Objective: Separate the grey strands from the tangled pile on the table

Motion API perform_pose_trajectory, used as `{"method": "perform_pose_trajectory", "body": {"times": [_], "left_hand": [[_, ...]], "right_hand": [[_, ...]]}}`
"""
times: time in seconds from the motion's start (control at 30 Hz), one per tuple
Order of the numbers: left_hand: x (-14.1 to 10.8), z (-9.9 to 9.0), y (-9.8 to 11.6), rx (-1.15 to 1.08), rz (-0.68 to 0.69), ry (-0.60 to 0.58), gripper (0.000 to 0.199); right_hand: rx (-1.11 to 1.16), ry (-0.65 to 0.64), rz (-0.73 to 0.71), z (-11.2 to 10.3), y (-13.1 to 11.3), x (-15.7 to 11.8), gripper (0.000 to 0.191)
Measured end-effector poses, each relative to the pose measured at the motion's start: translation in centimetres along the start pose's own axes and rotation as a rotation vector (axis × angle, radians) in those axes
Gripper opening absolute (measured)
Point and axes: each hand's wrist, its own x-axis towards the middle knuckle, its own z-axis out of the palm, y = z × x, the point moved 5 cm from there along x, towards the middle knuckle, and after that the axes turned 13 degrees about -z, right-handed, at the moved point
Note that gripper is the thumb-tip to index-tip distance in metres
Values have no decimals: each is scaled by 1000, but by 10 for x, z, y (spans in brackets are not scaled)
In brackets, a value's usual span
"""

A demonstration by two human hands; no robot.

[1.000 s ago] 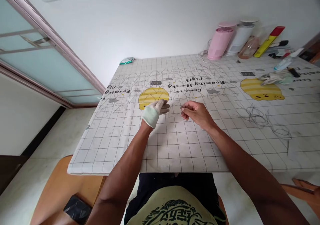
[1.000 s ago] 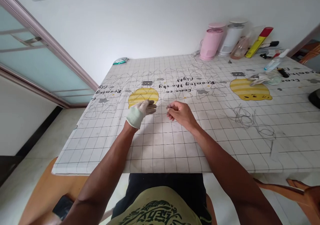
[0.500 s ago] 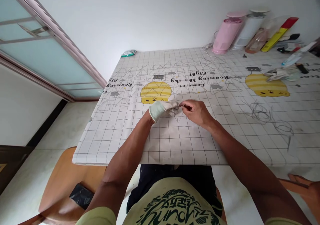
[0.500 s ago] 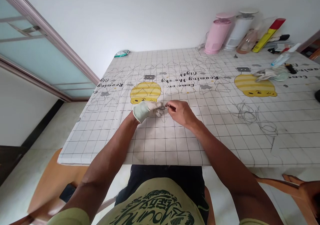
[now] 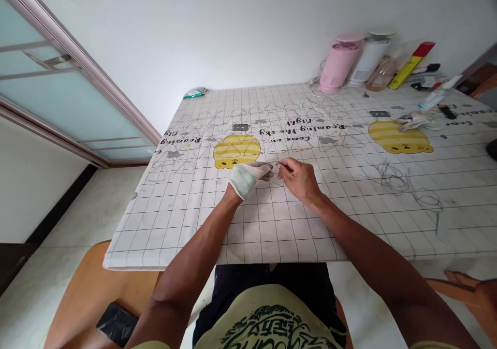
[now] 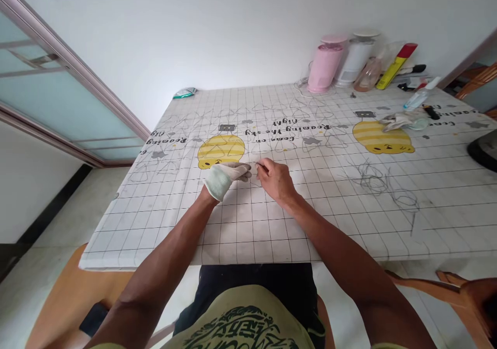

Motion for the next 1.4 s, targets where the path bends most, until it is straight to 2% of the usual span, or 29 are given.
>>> {"method": "perform_pose_trajectory", "body": {"times": [0.13, 0.23, 0.43, 0.57, 0.7, 0.83, 0.9, 1.0, 1.13, 1.27, 1.4], "left_hand": [[-2, 3, 2, 68, 9, 62, 33], [-4, 5, 3, 109, 32, 60, 41], [-1, 11, -2, 176, 55, 54, 39], [0, 21, -2, 201, 46, 29, 28], [-4, 25, 3, 206, 52, 46, 26], [-5, 20, 3, 116, 20, 74, 32], [-1, 18, 0, -22, -9, 24, 29], [4, 18, -7, -284, -45, -144, 23], [6, 21, -11, -503, -70, -372, 33], [5, 28, -10, -617, -97, -544, 35], [0, 31, -9, -600, -94, -634, 32]], "right_hand": [[-19, 13, 14, 2, -1, -1, 34], [-65, 18, 32, 3, 0, -1, 34], [-133, 39, 62, 4, 6, 1, 34], [-146, 72, 60, 4, 9, 4, 36], [-153, 117, 14, 4, 8, 7, 38], [-144, 161, -47, 4, 9, 7, 38], [-155, 171, -87, 3, 9, 6, 39], [-182, 181, -162, 2, 7, 5, 37], [-272, 221, -280, -1, 2, 3, 32], [-323, 238, -359, -2, -2, 2, 29], [-270, 235, -418, -3, -4, 2, 25]]}}
